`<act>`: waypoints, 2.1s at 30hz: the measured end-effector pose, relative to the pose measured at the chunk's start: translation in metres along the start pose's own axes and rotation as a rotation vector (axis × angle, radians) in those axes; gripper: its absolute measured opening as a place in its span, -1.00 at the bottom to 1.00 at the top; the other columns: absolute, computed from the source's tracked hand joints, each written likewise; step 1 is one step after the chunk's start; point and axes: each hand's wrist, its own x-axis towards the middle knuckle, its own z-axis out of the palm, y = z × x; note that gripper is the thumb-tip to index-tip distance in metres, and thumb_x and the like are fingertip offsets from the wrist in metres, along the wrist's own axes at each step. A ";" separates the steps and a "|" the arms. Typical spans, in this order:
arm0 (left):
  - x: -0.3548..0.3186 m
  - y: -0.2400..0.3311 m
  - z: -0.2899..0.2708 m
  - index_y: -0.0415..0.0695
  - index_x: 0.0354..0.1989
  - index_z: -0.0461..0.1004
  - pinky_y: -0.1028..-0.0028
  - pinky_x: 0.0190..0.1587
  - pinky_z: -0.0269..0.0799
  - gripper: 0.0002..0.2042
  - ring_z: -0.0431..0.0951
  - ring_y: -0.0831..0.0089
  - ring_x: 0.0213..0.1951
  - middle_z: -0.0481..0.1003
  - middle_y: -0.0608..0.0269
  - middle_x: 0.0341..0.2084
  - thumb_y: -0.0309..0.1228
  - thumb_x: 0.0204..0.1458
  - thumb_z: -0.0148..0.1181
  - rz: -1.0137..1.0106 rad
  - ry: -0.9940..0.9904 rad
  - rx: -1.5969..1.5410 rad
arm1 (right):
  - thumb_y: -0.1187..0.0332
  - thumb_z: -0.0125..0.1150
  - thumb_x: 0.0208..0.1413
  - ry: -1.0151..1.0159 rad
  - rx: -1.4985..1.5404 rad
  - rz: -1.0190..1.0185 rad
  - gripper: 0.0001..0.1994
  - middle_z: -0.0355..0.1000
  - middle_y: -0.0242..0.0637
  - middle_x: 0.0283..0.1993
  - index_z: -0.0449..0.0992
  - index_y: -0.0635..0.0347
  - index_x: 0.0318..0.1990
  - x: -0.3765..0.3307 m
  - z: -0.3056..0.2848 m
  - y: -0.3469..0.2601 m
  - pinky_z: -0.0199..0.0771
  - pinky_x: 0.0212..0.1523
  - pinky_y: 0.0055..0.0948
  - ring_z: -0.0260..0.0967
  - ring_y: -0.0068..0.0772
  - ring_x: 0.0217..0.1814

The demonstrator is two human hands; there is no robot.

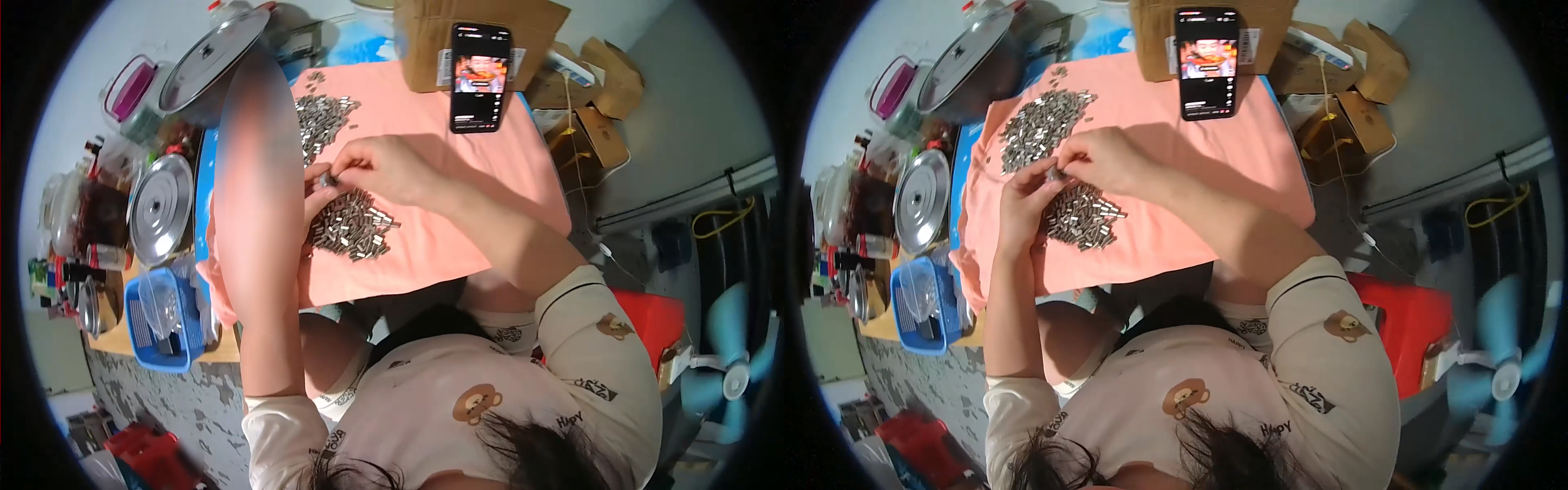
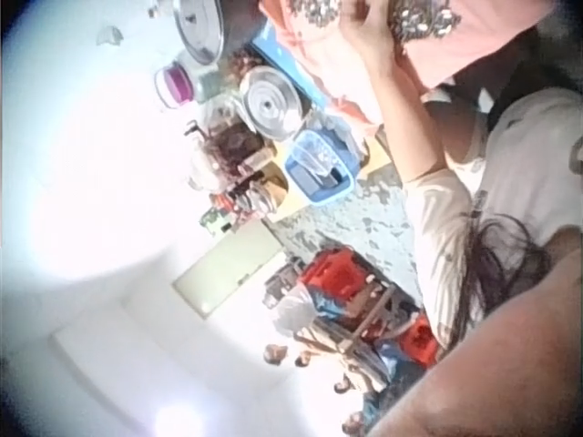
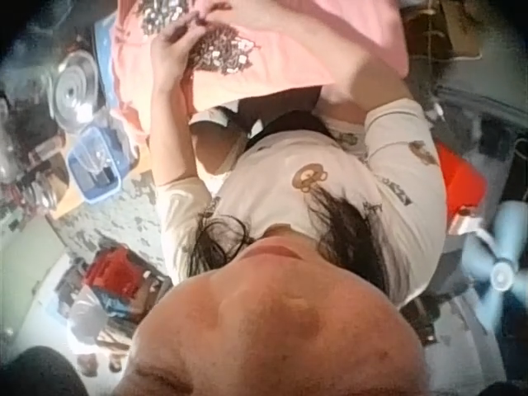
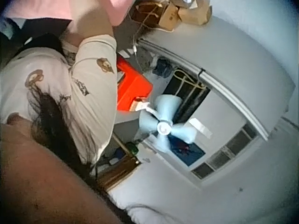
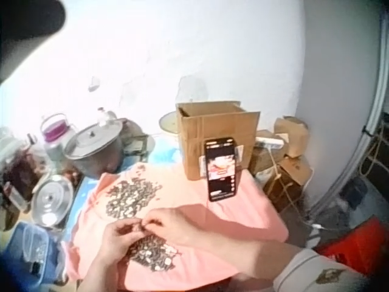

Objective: Sorting small metal hardware components into a container.

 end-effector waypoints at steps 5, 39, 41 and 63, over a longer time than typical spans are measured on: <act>0.003 0.003 0.009 -0.34 -0.18 0.39 0.64 -0.31 0.31 -0.68 0.38 0.60 -0.37 0.42 0.30 -0.39 -0.58 -0.19 0.16 0.035 0.024 0.311 | 0.45 0.12 -0.14 0.072 -0.074 -0.044 -0.94 0.37 -0.36 -0.58 0.45 0.24 -0.49 -0.007 -0.002 0.001 0.30 -0.53 -0.56 0.28 -0.63 -0.55; -0.015 0.014 -0.004 -0.39 -0.09 0.33 0.55 -0.16 0.30 -0.67 0.38 0.44 -0.25 0.41 0.10 -0.23 -0.50 -0.05 0.07 0.042 0.034 0.547 | 0.46 0.20 -0.37 0.126 0.140 -0.188 -0.93 0.38 -0.35 -0.64 0.47 0.14 -0.61 0.009 0.041 0.033 0.31 -0.58 -0.47 0.31 -0.52 -0.61; -0.016 0.034 0.031 -0.34 -0.12 0.37 0.57 -0.15 0.29 -0.68 0.39 0.44 -0.22 0.43 0.06 -0.24 -0.53 -0.09 0.09 0.050 -0.071 0.763 | 0.48 0.22 -0.27 0.131 0.231 -0.121 -0.86 0.30 -0.43 -0.64 0.40 0.20 -0.48 -0.004 0.025 0.034 0.23 -0.73 -0.49 0.22 -0.58 -0.67; -0.003 0.002 0.000 -0.34 -0.20 0.39 0.70 -0.36 0.33 -0.72 0.37 0.68 -0.45 0.37 0.41 -0.53 -0.60 -0.15 0.17 0.044 -0.091 0.037 | 0.38 0.06 -0.21 0.200 -0.925 0.019 -0.91 0.37 -0.09 -0.53 0.46 0.17 -0.55 0.036 -0.017 0.022 0.36 -0.35 -0.22 0.34 -0.07 -0.43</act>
